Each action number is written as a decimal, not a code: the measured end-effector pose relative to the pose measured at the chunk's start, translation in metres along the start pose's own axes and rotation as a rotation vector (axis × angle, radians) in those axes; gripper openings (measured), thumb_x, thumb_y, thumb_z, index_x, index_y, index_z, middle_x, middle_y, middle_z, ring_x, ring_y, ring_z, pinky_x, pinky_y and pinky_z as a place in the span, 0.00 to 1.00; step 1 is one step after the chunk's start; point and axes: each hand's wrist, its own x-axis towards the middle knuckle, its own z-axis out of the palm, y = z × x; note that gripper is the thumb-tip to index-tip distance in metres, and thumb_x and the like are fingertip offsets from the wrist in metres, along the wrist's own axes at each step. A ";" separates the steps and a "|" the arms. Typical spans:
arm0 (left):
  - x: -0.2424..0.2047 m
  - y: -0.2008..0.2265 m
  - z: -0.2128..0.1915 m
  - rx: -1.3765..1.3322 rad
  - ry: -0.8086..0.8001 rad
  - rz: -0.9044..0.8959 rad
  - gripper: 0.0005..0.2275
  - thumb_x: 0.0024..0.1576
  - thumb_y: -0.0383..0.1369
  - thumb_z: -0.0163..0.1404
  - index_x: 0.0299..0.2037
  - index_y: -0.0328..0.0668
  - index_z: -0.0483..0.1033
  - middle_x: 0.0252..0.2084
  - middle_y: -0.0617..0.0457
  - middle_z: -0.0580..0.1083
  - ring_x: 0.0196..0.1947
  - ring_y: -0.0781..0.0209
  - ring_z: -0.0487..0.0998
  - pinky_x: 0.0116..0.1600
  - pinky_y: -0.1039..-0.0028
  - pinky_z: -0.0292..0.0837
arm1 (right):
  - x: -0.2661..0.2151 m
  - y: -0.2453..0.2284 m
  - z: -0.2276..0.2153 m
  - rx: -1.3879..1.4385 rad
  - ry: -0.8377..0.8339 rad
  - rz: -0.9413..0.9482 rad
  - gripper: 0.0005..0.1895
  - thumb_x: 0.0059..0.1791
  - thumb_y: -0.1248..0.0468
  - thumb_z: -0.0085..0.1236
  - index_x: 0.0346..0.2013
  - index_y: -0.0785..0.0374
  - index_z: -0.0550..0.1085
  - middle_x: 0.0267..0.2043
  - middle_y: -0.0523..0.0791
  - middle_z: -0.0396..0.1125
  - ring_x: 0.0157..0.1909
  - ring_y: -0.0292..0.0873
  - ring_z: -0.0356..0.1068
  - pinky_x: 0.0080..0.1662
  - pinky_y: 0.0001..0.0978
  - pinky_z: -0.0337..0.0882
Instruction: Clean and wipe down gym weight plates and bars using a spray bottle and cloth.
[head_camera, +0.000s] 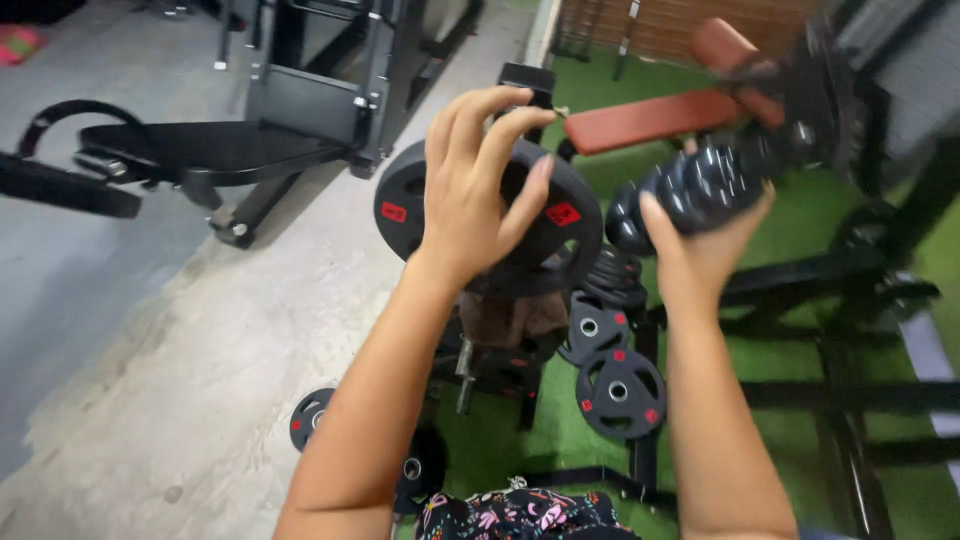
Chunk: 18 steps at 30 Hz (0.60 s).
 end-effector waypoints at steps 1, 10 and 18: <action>-0.011 0.008 -0.004 -0.072 0.019 -0.013 0.13 0.62 0.33 0.56 0.55 0.47 0.74 0.56 0.50 0.72 0.60 0.48 0.72 0.66 0.60 0.65 | -0.019 -0.014 -0.008 0.003 0.034 0.014 0.48 0.52 0.72 0.73 0.74 0.64 0.47 0.70 0.50 0.61 0.70 0.46 0.63 0.75 0.40 0.61; -0.145 0.066 0.002 -0.913 -0.471 -0.356 0.51 0.36 0.40 0.71 0.70 0.32 0.52 0.64 0.38 0.64 0.66 0.41 0.65 0.70 0.59 0.58 | -0.161 -0.117 0.003 -0.052 0.100 0.276 0.51 0.47 0.68 0.69 0.74 0.61 0.45 0.66 0.50 0.60 0.66 0.45 0.65 0.70 0.41 0.66; -0.266 0.053 0.002 -1.188 -0.805 -0.718 0.38 0.40 0.32 0.69 0.64 0.34 0.68 0.54 0.47 0.76 0.54 0.60 0.77 0.62 0.67 0.75 | -0.193 -0.153 0.023 -0.187 -0.283 0.329 0.48 0.42 0.63 0.71 0.71 0.57 0.52 0.71 0.53 0.50 0.75 0.51 0.57 0.73 0.46 0.60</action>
